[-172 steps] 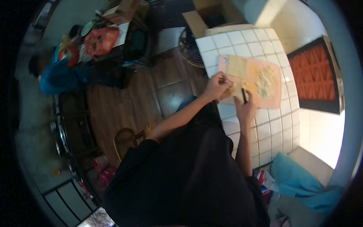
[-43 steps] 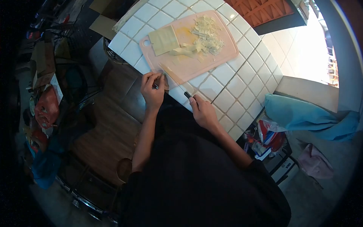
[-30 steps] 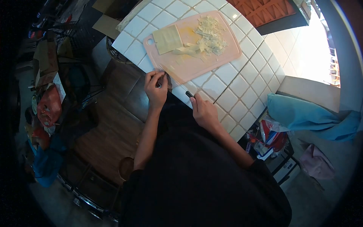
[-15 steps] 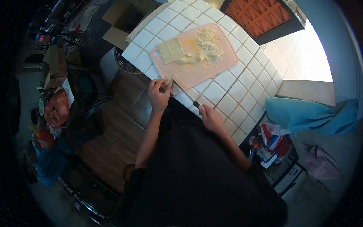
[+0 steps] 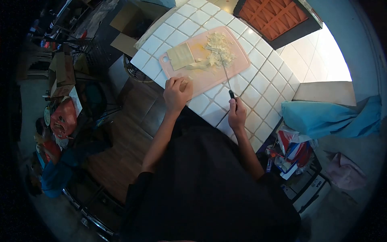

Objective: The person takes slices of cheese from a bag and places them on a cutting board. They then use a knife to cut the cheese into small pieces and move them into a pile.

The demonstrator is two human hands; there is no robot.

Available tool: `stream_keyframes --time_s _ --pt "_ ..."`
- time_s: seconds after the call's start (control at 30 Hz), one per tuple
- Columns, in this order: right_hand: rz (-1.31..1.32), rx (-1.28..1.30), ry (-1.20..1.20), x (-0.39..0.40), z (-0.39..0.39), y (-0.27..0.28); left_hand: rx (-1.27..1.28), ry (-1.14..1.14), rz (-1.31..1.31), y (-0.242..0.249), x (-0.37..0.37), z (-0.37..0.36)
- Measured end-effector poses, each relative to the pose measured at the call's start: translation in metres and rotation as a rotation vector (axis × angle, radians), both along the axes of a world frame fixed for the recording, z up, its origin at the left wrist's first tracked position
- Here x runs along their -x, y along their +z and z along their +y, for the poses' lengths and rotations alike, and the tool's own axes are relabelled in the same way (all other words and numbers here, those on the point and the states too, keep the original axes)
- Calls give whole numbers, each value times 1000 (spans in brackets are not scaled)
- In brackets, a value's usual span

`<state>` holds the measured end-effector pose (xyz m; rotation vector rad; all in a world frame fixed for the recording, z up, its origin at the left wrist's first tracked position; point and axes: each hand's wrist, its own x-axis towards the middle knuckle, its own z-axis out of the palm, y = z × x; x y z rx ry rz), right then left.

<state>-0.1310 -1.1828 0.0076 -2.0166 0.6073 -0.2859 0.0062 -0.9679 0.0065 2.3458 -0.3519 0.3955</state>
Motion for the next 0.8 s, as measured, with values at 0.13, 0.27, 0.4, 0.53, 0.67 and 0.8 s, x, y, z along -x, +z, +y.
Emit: stream_keyframes --time_s 0.13,0.27,0.4,0.53,0.67,0.8 --pt "-89 89 -28 -3 -6 -8 -42 -4 -13 2 -2 -6" --pt "-158 188 -20 -1 1 -17 -70 -54 4 -3 -1 -4" --pt "-174 220 -22 2 1 -23 -83 -72 -28 -4 0 -6" --pt "-187 204 -59 3 1 -25 -48 -93 -56 -6 -2 -5" --pt "-189 172 -57 3 1 -22 19 -118 -35 -2 -10 -14" --pt "-177 175 -34 4 -2 -28 -17 -167 -12 -5 -24 -26"
